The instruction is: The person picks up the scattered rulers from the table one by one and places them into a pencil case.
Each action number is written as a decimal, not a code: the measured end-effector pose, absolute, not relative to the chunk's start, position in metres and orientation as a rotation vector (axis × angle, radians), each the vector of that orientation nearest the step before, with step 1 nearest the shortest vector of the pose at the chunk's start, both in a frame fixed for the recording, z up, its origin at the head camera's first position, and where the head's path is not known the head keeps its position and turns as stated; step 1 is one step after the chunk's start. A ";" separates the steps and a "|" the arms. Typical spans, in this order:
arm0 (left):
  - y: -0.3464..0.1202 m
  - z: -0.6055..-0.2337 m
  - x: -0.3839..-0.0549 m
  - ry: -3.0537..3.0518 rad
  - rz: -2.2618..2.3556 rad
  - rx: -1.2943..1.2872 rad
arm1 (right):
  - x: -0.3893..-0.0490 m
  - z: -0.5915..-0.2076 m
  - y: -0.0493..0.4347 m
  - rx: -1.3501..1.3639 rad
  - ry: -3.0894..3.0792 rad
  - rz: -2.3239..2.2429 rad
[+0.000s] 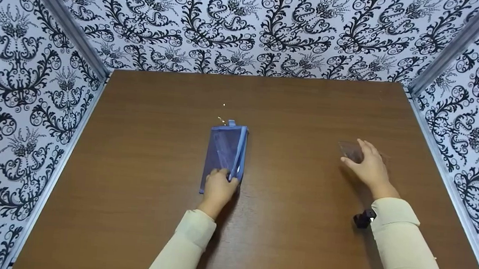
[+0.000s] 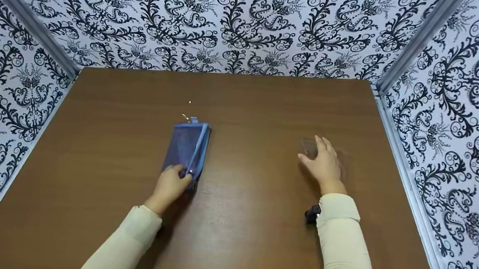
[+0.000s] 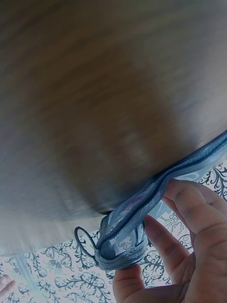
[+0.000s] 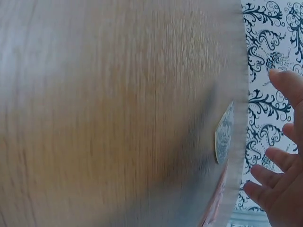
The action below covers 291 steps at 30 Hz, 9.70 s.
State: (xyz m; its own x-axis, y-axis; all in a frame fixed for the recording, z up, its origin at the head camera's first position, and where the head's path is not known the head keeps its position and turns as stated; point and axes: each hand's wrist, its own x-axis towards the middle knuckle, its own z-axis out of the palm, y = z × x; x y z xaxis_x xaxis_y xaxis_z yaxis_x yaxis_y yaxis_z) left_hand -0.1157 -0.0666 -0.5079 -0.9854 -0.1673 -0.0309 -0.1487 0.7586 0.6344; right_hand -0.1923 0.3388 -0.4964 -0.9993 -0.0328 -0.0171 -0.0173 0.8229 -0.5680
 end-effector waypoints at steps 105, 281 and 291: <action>-0.066 -0.506 -0.116 -2.899 -1.135 0.296 | -0.231 -0.500 0.351 0.187 2.641 -1.026; -0.067 -0.508 -0.116 -2.927 -1.111 0.332 | -0.205 -0.503 0.147 0.400 1.908 -2.158; -0.067 -0.506 -0.114 -2.920 -1.084 0.296 | -0.207 -0.505 0.129 0.361 1.918 -2.106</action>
State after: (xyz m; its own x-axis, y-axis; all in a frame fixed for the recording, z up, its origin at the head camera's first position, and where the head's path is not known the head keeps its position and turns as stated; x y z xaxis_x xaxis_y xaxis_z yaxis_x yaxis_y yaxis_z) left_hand -0.1145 -0.0670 -0.5064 -0.9820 -0.1813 -0.0536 -0.1724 0.7421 0.6477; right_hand -0.2069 0.1288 -0.5048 -0.9325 -0.0311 -0.3597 0.3611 -0.0873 -0.9284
